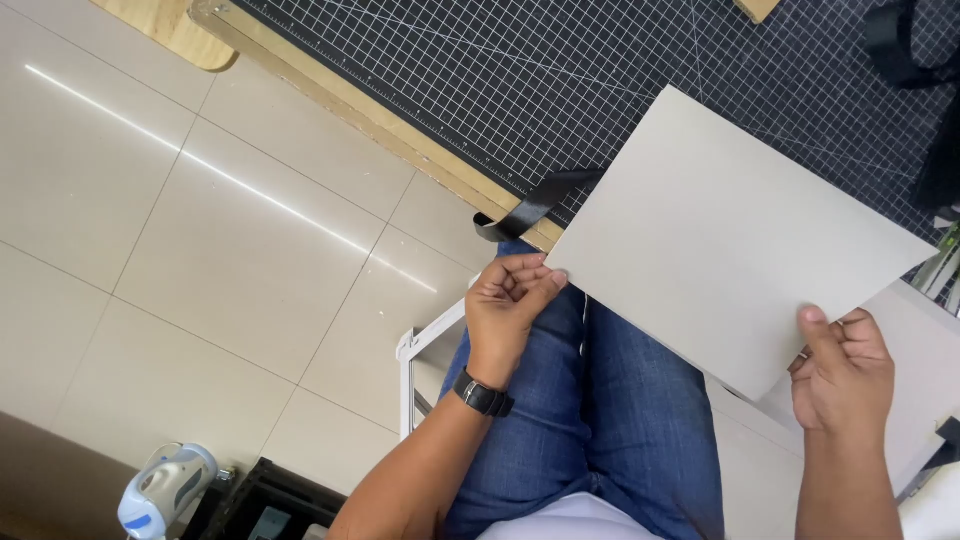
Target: Smoothing a white sheet onto a board using a scraper and finishing the edges with a stylus tool.
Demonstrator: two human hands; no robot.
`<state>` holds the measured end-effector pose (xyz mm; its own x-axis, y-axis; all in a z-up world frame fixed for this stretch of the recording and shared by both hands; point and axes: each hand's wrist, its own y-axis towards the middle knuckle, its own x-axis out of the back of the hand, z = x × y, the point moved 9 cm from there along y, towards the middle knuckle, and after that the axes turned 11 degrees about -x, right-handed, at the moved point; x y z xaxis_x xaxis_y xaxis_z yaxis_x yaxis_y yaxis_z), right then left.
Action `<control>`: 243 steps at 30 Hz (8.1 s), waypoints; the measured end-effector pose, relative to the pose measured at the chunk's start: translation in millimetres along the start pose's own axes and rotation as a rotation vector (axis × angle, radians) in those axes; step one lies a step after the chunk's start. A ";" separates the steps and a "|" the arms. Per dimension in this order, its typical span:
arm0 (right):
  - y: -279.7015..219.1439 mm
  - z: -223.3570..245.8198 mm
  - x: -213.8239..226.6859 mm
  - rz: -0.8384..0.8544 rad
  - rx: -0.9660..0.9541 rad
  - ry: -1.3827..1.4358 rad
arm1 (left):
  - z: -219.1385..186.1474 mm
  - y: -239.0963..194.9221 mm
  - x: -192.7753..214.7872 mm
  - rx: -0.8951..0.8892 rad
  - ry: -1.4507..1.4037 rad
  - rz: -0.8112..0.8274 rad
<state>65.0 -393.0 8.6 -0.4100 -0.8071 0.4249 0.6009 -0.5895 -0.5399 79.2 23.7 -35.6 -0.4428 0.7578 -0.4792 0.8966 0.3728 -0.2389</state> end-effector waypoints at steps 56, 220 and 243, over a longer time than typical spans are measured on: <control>-18.7 13.3 -15.6 0.026 -0.066 0.053 | -12.7 0.0 -5.7 -0.059 0.170 0.027; -64.8 15.7 -14.6 0.122 0.267 -0.199 | -10.3 2.8 -10.2 -0.181 0.356 -0.042; -67.7 15.7 -17.3 0.037 0.118 -0.282 | -45.4 71.0 -143.5 -0.957 1.486 0.507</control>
<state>42.1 -338.5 49.3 -0.1895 -0.7767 0.6007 0.6938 -0.5388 -0.4778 206.5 -34.2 54.5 -0.2704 0.4743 0.8378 0.8571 -0.2777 0.4338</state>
